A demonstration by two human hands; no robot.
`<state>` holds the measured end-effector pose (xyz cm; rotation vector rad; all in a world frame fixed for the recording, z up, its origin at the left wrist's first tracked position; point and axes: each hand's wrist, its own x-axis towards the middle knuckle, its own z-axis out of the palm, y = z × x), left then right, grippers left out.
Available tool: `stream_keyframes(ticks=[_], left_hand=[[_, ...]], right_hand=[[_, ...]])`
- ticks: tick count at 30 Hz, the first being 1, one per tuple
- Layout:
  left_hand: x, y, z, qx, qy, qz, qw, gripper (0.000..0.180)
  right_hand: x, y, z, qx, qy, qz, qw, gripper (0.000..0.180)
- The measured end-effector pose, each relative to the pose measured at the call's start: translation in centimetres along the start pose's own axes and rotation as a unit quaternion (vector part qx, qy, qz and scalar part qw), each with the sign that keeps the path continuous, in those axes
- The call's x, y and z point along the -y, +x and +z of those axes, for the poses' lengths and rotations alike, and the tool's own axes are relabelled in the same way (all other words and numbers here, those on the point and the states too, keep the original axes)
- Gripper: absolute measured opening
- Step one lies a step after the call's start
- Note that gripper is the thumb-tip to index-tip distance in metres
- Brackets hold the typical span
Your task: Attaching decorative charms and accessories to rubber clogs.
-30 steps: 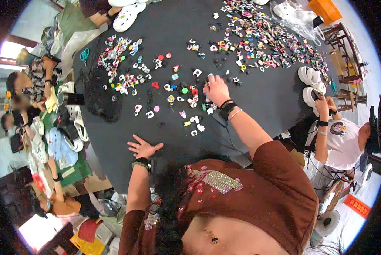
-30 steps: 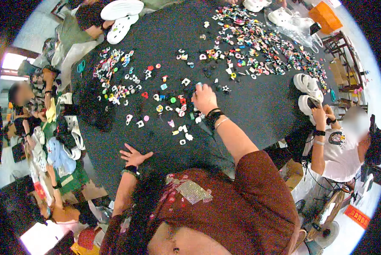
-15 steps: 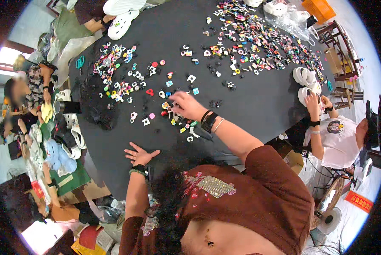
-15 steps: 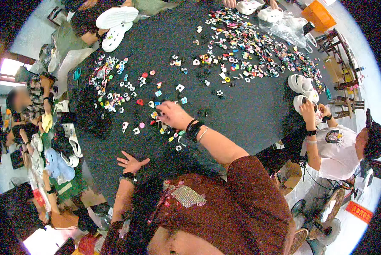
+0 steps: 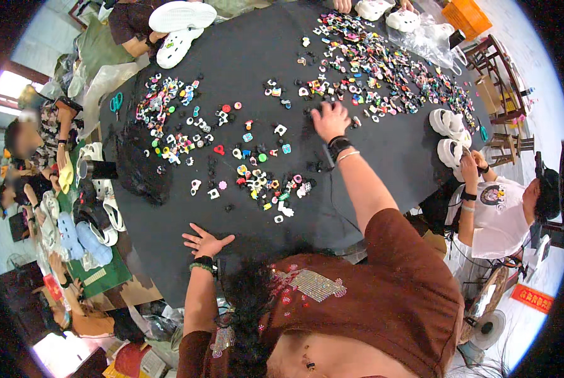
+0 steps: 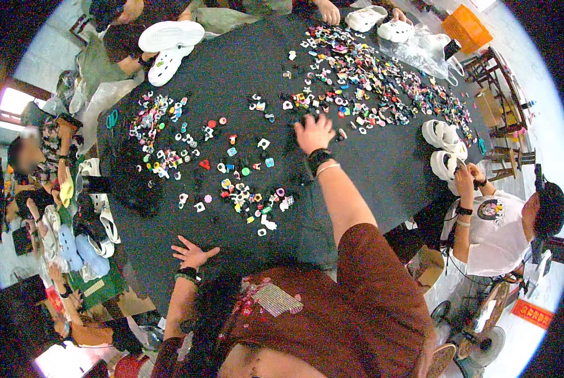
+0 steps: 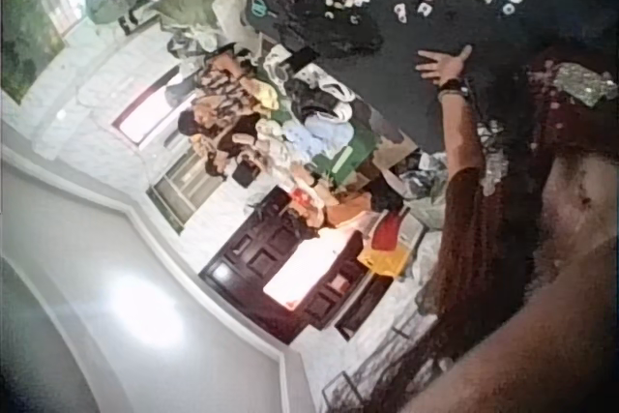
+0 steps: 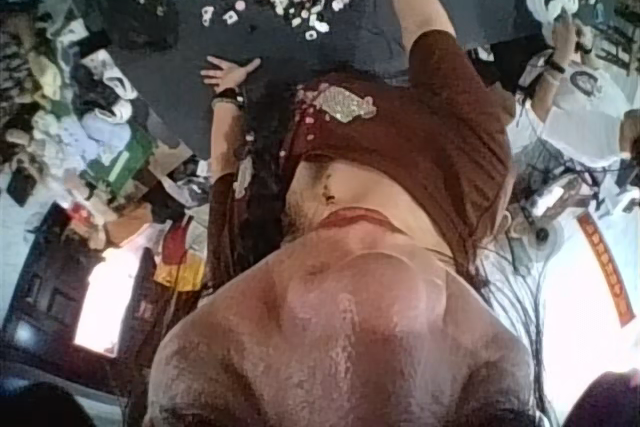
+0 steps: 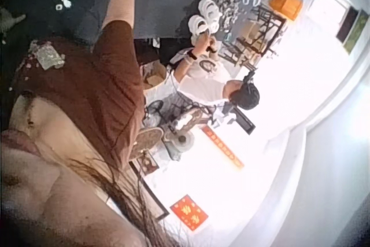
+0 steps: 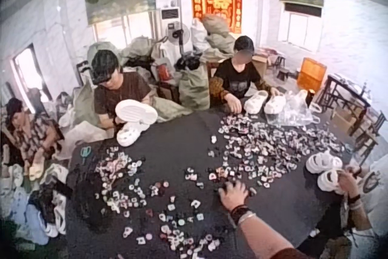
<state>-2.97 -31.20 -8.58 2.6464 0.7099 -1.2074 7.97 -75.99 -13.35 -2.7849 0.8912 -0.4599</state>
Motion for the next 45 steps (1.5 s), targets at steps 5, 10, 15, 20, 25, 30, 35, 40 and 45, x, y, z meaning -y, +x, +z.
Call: stream_keyframes(ticks=[5, 10, 15, 20, 25, 30, 35, 40, 45], left_hand=[[0.8, 0.0, 0.5, 0.001, -0.006, 0.001, 1.0, 0.148], [0.4, -0.1, 0.5, -0.012, -0.011, 0.016, 1.0, 0.147], [0.9, -0.1, -0.1, -0.011, -0.021, 0.01, 1.0, 0.149], [0.9, -0.4, -0.2, -0.021, -0.033, 0.013, 0.999, 0.15], [1.4, -0.6, 0.3, -0.03, -0.044, 0.006, 0.999, 0.148], [1.0, -1.2, 0.5, -0.032, -0.057, 0.039, 0.997, 0.144], [3.8, -1.1, 0.7, -0.029, -0.131, 0.095, 0.986, 0.133], [8.4, -0.1, 0.1, -0.01, -0.253, 0.241, 0.937, 0.099], [15.9, 0.0, -0.9, 0.137, -0.648, 0.286, 0.692, 0.061]], right_hand=[[4.5, -4.0, -0.1, 0.005, 0.099, -0.136, 0.986, 0.027], [6.2, -8.3, -0.4, 0.024, 0.206, -0.272, 0.94, 0.024], [8.9, -14.1, -3.5, 0.158, 0.277, -0.358, 0.877, 0.033], [10.7, -19.0, -4.4, 0.206, 0.134, -0.457, 0.855, 0.036], [13.5, -19.9, -5.0, 0.24, 0.122, -0.555, 0.787, 0.048], [12.6, -18.0, -5.1, 0.211, 0.035, -0.52, 0.827, 0.062], [13.3, -20.8, -6.7, 0.263, -0.006, -0.562, 0.784, 0.06], [14.4, -23.0, -6.5, 0.235, 0.002, -0.57, 0.788, 0.064], [16.8, -24.4, -8.4, 0.207, -0.108, -0.578, 0.782, 0.067]])
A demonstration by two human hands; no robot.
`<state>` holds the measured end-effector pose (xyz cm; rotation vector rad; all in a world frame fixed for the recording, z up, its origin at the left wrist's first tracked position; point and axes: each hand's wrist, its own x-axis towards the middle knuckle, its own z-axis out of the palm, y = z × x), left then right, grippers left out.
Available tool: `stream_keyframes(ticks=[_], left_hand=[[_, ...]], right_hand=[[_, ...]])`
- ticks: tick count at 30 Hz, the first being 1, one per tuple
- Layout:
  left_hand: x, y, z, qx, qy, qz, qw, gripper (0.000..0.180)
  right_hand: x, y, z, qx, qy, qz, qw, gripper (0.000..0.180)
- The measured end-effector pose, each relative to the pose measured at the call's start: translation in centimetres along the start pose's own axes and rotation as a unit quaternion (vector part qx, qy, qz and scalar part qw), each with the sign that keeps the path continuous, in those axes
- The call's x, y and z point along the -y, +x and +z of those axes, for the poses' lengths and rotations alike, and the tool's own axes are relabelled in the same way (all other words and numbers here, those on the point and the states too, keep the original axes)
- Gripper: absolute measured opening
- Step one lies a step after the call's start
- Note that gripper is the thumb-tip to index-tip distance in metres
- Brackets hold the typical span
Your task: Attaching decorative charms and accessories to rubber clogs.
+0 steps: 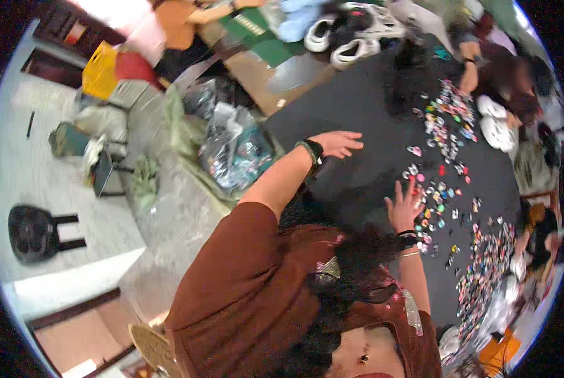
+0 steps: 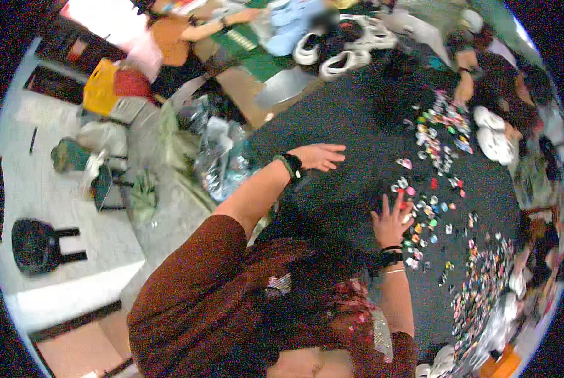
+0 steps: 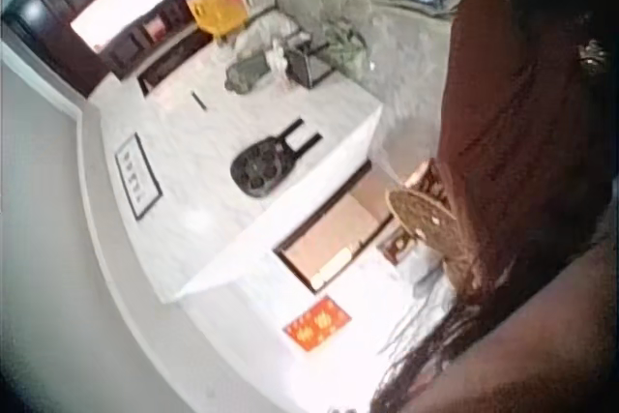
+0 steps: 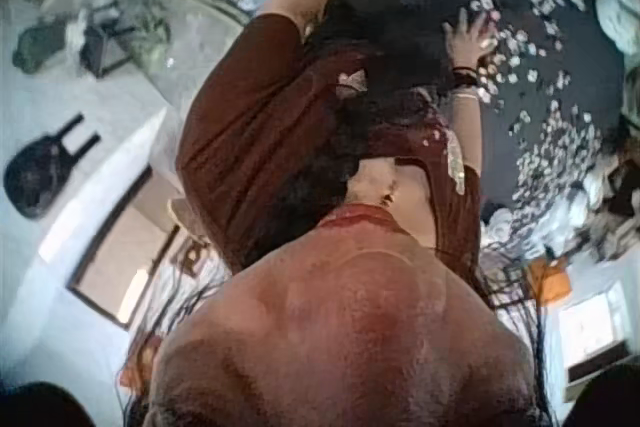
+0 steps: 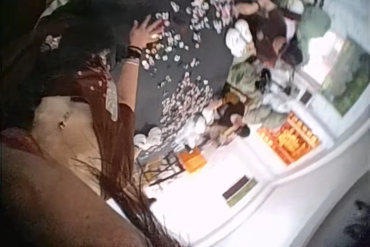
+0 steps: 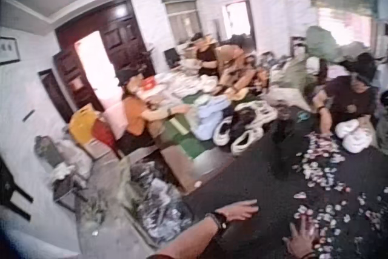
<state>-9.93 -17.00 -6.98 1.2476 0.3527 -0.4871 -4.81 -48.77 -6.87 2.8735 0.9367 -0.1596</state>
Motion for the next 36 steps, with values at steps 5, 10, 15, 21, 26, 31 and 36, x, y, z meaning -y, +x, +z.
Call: stream_keyframes(ticks=[5, 10, 15, 21, 26, 31, 36], left_hand=[[7.0, -10.8, -14.4, -0.219, -0.117, 0.088, 0.965, 0.041], [17.8, -17.1, -22.6, -0.479, 0.008, -0.037, 0.877, 0.023], [26.6, -21.9, -27.6, -0.618, 0.21, -0.159, 0.741, 0.037], [24.0, -17.1, -27.0, -0.524, 0.36, -0.137, 0.76, 0.056], [25.2, -14.7, -30.0, -0.45, 0.302, -0.293, 0.788, 0.051], [25.6, -10.0, -33.2, -0.309, 0.384, -0.403, 0.771, 0.045], [27.0, -10.6, -35.1, -0.395, 0.391, -0.382, 0.738, 0.046]], right_hand=[[7.3, 3.6, 1.0, -0.035, 0.018, -0.112, 0.993, 0.065], [13.0, 7.3, -0.2, -0.03, 0.034, -0.193, 0.98, 0.065], [20.6, 10.4, -0.5, -0.003, 0.088, -0.258, 0.962, 0.065], [22.2, 11.1, -0.2, 0.129, 0.082, -0.183, 0.971, 0.082], [22.3, 11.2, -1.1, 0.148, 0.106, -0.174, 0.968, 0.084], [21.5, 11.5, 0.2, 0.141, 0.088, -0.167, 0.972, 0.083], [21.7, 11.7, 0.1, 0.14, 0.085, -0.163, 0.973, 0.083]])
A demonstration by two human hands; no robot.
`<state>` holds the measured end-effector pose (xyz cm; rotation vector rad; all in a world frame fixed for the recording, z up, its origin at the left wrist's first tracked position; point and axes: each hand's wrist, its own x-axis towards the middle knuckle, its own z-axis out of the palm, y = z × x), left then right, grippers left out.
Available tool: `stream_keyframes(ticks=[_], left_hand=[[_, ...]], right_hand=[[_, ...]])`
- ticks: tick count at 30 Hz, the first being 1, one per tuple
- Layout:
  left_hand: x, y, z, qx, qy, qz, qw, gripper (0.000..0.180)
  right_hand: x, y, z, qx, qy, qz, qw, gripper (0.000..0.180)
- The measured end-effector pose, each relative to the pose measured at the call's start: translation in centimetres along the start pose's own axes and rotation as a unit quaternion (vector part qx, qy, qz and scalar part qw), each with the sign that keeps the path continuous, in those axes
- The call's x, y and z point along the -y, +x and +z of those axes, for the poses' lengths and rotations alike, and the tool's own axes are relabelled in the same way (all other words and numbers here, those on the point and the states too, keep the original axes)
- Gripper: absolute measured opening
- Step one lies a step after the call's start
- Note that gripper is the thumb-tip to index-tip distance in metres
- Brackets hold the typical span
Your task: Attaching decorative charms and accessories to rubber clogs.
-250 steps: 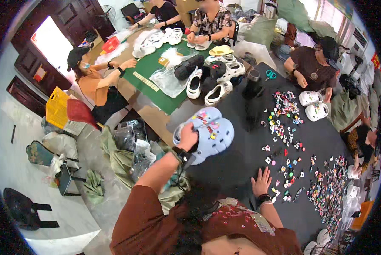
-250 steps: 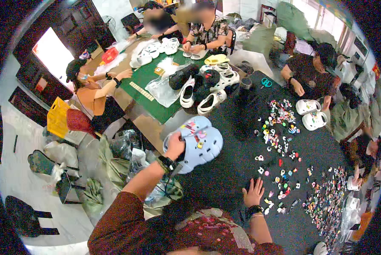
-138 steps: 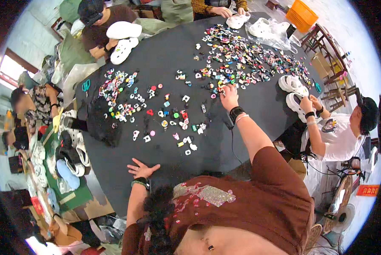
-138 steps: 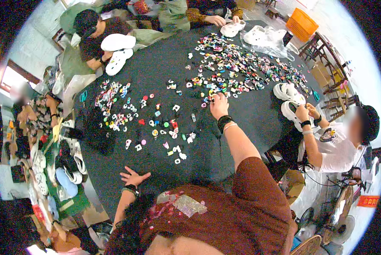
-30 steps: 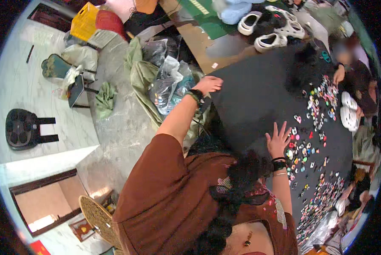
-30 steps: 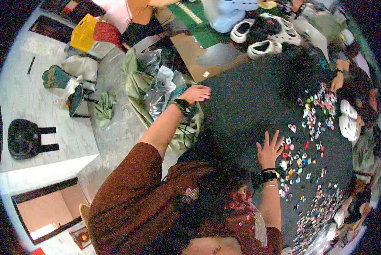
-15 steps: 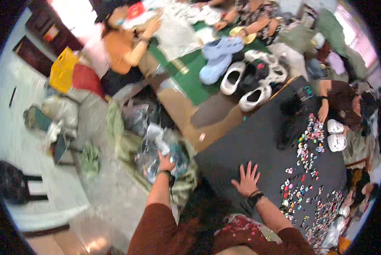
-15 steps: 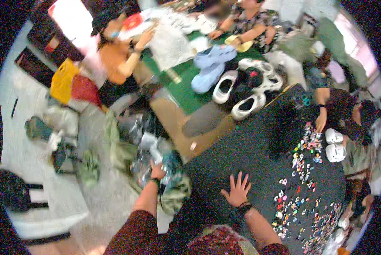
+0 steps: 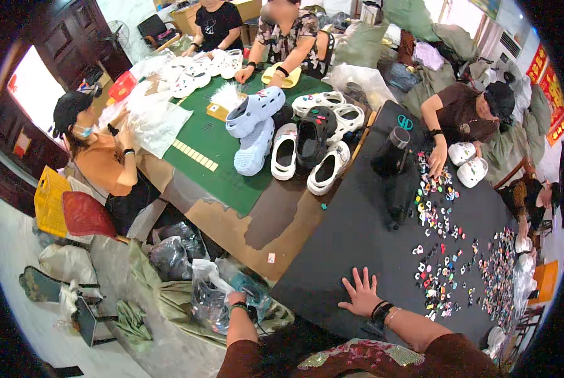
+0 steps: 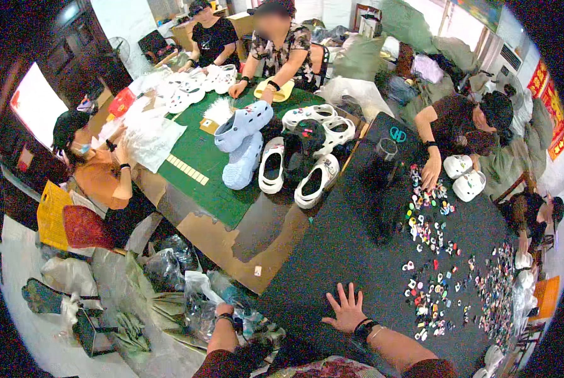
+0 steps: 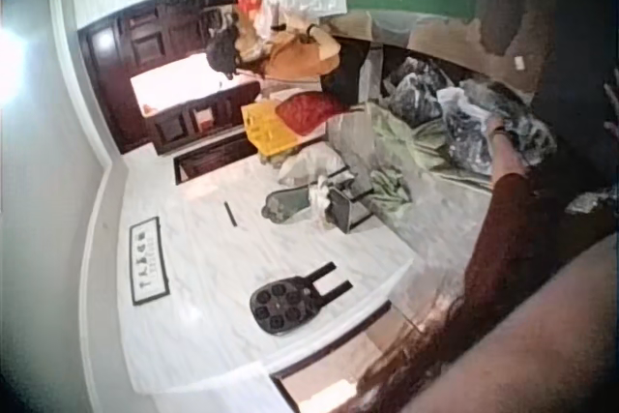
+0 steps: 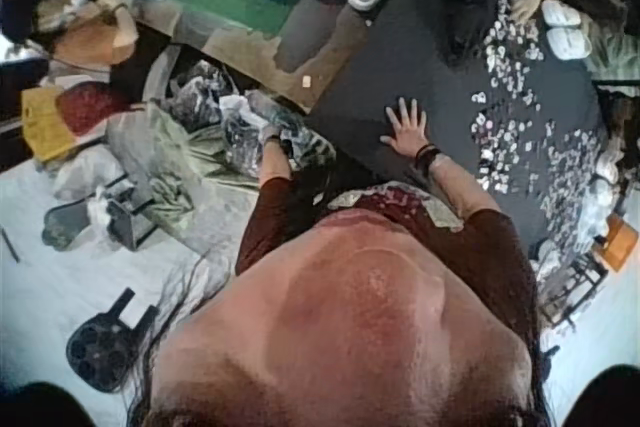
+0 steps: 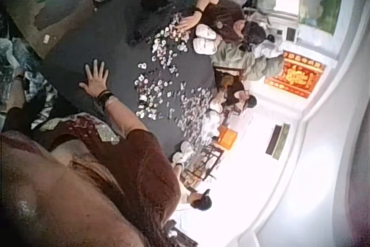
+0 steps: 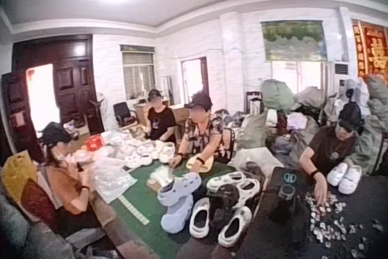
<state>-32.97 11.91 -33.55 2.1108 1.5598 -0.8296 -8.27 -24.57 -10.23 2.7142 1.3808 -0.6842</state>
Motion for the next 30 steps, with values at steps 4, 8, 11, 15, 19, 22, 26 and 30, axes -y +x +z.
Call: stream_keyframes(ticks=[4, 8, 11, 15, 19, 22, 26, 30], left_hand=[[1.1, -1.1, -0.8, -0.101, -0.024, -0.008, 0.995, 0.033], [0.7, -3.1, -1.8, -0.184, -0.139, -0.037, 0.972, 0.027], [-0.2, -4.5, -2.4, -0.219, -0.125, -0.158, 0.955, 0.019], [0.6, -6.8, -4.0, -0.17, -0.054, -0.121, 0.976, 0.012], [7.1, -7.6, -2.5, -0.274, -0.092, -0.064, 0.955, 0.014], [12.6, -9.3, -3.0, -0.405, -0.153, -0.029, 0.901, 0.009], [16.6, -13.9, -8.0, -0.419, -0.196, -0.036, 0.886, 0.02], [13.7, -19.8, -15.3, -0.517, -0.281, 0.089, 0.803, 0.028]], right_hand=[[0.3, 0.0, -0.5, 0.007, -0.001, -0.004, 1.0, 0.082], [0.2, 0.0, -0.5, 0.011, -0.011, -0.006, 1.0, 0.082], [0.2, -0.3, -0.5, 0.007, 0.003, -0.001, 1.0, 0.081], [-0.1, -0.4, -0.6, 0.0, 0.02, 0.009, 1.0, 0.081], [0.2, -0.5, -0.3, -0.009, 0.023, -0.007, 1.0, 0.081], [0.2, -0.7, 0.0, -0.016, 0.025, -0.014, 0.999, 0.081], [0.1, -1.4, 0.6, -0.047, 0.022, -0.018, 0.998, 0.081], [-0.3, -1.8, 0.3, -0.071, 0.033, -0.007, 0.997, 0.077]])
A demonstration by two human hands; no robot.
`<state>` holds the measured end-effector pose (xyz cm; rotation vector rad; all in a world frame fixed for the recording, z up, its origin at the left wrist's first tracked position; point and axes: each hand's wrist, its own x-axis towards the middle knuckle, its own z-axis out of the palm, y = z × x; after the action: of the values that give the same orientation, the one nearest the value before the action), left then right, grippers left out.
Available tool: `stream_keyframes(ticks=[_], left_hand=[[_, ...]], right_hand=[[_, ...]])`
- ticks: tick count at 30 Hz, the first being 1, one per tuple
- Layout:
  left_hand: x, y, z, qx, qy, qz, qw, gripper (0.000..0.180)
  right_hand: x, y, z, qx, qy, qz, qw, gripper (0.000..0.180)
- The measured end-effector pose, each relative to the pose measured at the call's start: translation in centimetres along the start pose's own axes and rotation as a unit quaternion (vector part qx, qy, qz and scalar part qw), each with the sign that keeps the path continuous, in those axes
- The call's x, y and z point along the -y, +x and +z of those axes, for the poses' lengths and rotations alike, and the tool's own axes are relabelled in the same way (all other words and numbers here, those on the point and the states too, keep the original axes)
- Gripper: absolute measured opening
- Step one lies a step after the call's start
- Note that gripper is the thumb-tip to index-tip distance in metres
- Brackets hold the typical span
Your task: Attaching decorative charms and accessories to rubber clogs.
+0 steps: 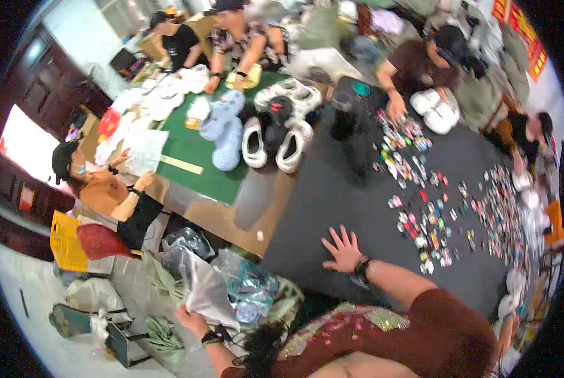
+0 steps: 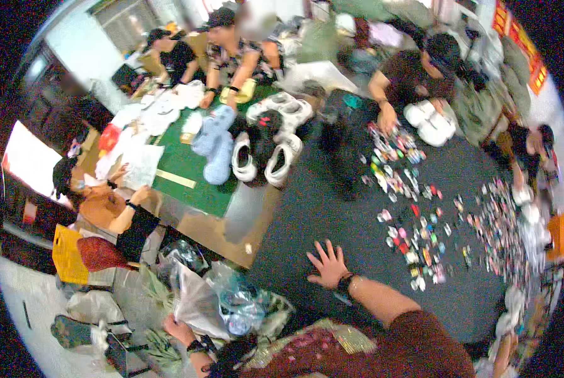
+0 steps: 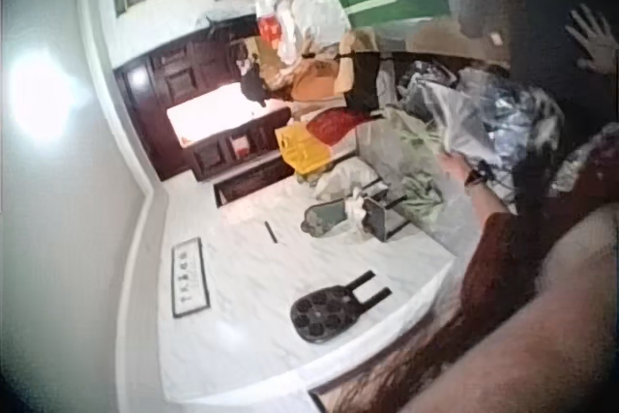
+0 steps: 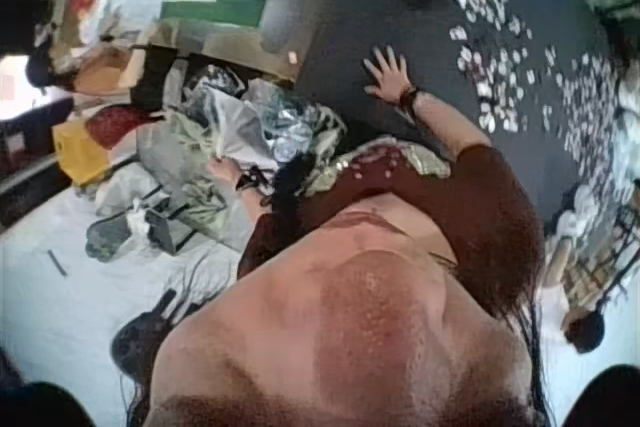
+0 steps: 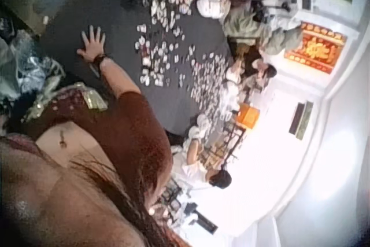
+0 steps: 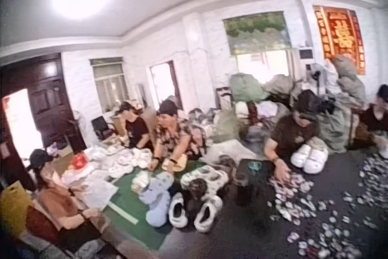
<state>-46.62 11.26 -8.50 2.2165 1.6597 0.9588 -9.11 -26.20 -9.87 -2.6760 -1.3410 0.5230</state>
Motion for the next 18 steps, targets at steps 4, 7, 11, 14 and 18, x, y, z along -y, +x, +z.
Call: stream_keyframes(ticks=[4, 7, 11, 14, 18], left_hand=[[-8.2, 2.9, -5.3, -0.073, 0.032, 0.184, 0.98, 0.033], [-16.7, 4.0, -7.7, -0.093, -0.008, 0.261, 0.961, 0.033], [-25.7, 4.4, -8.7, -0.09, -0.105, 0.327, 0.935, 0.029], [-31.9, 3.3, -8.1, -0.098, -0.197, 0.374, 0.901, 0.027], [-38.7, -1.7, -6.0, -0.018, -0.258, 0.411, 0.874, 0.024]], right_hand=[[-1.0, 0.4, 0.0, -0.053, 0.009, -0.046, 0.997, 0.072], [-3.1, -0.8, 0.0, -0.065, -0.003, -0.056, 0.996, 0.067], [-6.9, -6.4, -0.6, -0.069, -0.011, 0.019, 0.997, 0.062], [-10.2, -11.0, -0.4, -0.074, -0.022, 0.06, 0.995, 0.06], [-13.7, -15.3, -0.3, -0.108, -0.045, 0.11, 0.987, 0.061]])
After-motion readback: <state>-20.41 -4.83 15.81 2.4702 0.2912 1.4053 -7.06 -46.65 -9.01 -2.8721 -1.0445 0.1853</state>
